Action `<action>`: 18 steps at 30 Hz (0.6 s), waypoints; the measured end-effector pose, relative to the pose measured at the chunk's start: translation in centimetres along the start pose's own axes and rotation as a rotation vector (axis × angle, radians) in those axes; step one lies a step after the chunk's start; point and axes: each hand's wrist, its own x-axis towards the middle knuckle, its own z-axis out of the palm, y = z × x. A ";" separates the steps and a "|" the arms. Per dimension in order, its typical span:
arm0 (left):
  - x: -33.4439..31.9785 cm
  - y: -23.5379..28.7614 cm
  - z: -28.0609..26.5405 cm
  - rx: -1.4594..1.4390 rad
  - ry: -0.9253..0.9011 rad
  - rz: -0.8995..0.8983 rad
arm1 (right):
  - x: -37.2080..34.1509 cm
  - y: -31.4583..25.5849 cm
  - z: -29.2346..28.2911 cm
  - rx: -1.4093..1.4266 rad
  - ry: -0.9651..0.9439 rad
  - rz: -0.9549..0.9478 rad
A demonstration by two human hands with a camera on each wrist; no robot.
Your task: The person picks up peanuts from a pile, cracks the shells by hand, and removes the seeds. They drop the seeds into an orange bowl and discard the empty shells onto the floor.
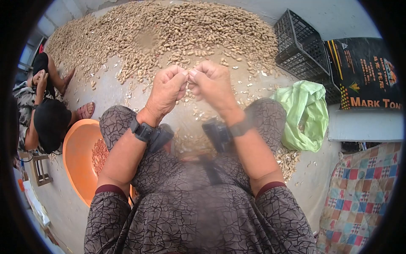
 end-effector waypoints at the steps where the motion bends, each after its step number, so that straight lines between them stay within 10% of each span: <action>1: -0.1 0.0 0.0 -0.009 -0.003 0.013 | 0.0 0.1 -0.1 0.001 0.002 -0.002; 18: -0.2 0.1 -0.3 -0.521 -0.062 -0.150 | 0.7 1.6 -0.7 0.460 -0.059 0.126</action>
